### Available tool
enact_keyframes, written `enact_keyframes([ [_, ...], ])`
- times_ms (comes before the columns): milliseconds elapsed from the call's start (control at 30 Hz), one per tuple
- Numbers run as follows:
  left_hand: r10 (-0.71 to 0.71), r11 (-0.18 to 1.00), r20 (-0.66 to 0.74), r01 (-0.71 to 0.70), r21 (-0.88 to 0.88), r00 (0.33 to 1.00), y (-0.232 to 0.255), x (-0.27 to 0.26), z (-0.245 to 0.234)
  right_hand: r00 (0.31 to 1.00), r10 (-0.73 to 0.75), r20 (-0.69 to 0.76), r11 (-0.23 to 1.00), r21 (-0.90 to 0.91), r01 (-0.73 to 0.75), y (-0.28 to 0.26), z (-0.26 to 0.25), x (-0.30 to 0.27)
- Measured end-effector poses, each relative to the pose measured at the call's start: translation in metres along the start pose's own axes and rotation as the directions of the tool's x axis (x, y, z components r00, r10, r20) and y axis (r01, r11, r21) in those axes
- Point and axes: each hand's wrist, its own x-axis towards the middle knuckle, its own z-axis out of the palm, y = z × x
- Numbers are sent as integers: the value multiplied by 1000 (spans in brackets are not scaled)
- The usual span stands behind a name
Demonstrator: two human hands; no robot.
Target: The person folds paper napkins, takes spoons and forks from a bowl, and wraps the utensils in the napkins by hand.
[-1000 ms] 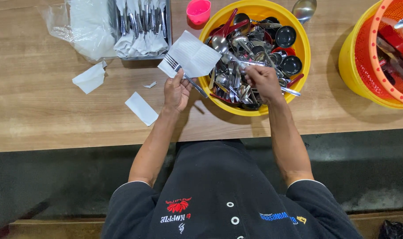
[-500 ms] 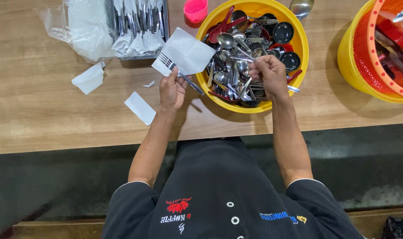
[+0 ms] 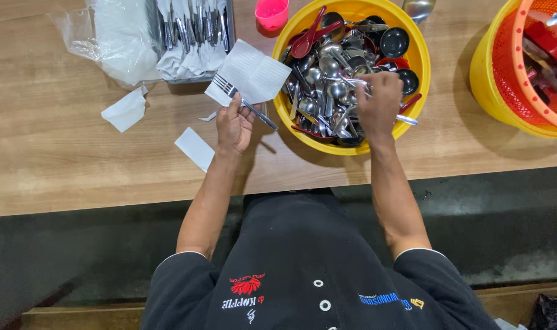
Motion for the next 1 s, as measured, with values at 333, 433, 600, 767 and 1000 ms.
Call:
enact_keyframes([
  [333, -17, 1000, 65, 17, 1, 998, -2, 8, -20, 798, -291, 528, 912, -97, 397, -54, 109, 53],
  [433, -33, 999, 36, 32, 23, 999, -1, 5, -22, 744, -329, 582, 927, 48, 372, -48, 109, 68],
  [600, -35, 999, 9, 35, 17, 999, -2, 14, -26, 692, -365, 623, 931, 225, 288, -27, 81, 100],
  [767, -33, 999, 65, 33, 5, 997, -9, 28, -24, 805, -209, 555, 922, 386, -27, -1, 49, 119],
  [1000, -46, 998, 53, 45, 33, 998, -22, 31, -11, 929, 200, 311, 393, 844, -366, 41, 42, 105],
])
